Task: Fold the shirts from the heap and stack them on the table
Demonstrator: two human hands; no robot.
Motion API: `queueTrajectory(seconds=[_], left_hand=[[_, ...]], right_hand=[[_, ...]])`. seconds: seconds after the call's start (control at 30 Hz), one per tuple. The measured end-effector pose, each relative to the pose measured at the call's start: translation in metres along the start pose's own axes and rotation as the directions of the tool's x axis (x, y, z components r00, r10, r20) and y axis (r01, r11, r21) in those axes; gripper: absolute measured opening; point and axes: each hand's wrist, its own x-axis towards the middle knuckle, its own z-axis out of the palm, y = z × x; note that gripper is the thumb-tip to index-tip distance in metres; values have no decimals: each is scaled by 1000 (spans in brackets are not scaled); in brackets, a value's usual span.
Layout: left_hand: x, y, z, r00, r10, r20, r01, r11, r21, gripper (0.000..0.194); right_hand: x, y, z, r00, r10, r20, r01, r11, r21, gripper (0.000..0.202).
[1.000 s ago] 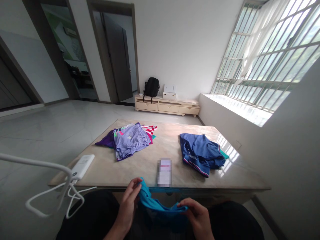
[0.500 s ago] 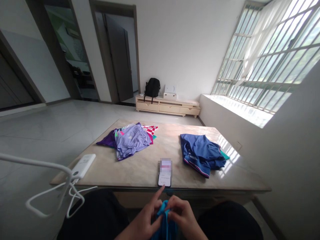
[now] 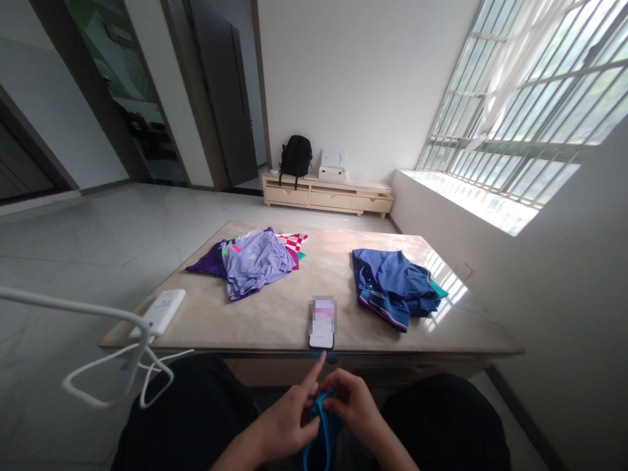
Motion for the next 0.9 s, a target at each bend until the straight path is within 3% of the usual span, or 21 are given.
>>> queueTrajectory(seconds=[0.13, 0.47, 0.67, 0.83, 0.9], left_hand=[[1, 3, -5, 997, -32, 66, 24, 993, 118, 104], [-4, 4, -16, 977, -110, 182, 86, 987, 132, 106], [-3, 10, -15, 994, -76, 78, 64, 987, 145, 79], [-1, 2, -16, 996, 0, 89, -19, 978, 206, 86], [-3, 4, -19, 994, -3, 110, -25, 967, 254, 87]], right_hand=[[-2, -9, -2, 1000, -28, 14, 30, 992, -126, 18], [-7, -17, 4, 991, -81, 105, 109, 951, -288, 25], [-12, -24, 11, 982, -145, 120, 177, 929, -325, 37], [-8, -8, 13, 994, -110, 26, 113, 946, -303, 25], [-6, -1, 9, 995, -103, 15, 103, 953, -285, 30]])
